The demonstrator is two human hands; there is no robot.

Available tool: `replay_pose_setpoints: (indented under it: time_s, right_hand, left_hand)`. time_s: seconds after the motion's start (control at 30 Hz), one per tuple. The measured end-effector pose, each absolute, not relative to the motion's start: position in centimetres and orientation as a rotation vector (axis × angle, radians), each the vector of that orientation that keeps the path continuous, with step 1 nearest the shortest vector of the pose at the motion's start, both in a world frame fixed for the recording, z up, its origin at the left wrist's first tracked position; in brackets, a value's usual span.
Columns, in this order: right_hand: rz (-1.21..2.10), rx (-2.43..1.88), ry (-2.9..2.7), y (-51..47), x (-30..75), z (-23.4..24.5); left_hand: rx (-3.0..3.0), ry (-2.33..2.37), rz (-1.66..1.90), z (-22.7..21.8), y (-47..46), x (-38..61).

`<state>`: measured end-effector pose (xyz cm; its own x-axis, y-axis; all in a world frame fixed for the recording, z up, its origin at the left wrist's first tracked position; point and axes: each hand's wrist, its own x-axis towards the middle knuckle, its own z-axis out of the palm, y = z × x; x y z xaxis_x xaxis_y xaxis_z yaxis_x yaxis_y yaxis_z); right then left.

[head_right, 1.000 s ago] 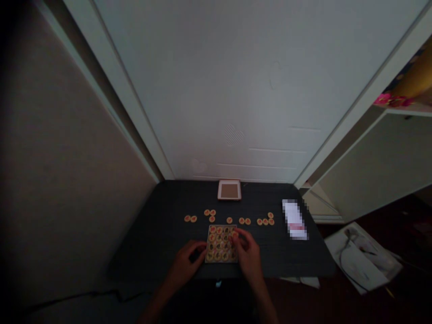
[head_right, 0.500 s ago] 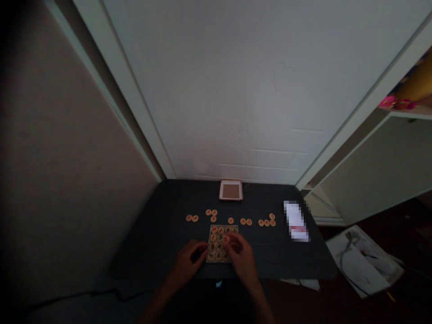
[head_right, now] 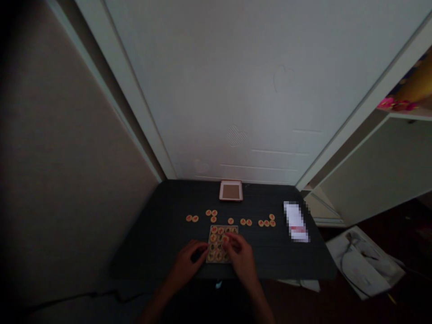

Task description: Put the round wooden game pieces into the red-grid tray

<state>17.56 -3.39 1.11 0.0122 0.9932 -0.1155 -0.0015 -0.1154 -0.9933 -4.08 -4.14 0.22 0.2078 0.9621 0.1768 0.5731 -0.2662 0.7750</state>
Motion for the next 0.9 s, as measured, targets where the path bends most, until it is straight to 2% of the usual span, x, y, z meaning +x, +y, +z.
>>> replay_pose_setpoints:
  time_s: [0.37, 0.9]
  right_hand:
    - [1.125, -1.277, -1.381, -3.5, 17.5, 1.8]
    - [1.132, -1.337, -1.575, -3.3, 15.4, 0.5]
  left_hand:
    - [1.982, 1.418, 0.903, -0.7, -4.0, -4.3]
    - [1.990, 1.420, 0.911, -0.5, -4.1, -4.2]
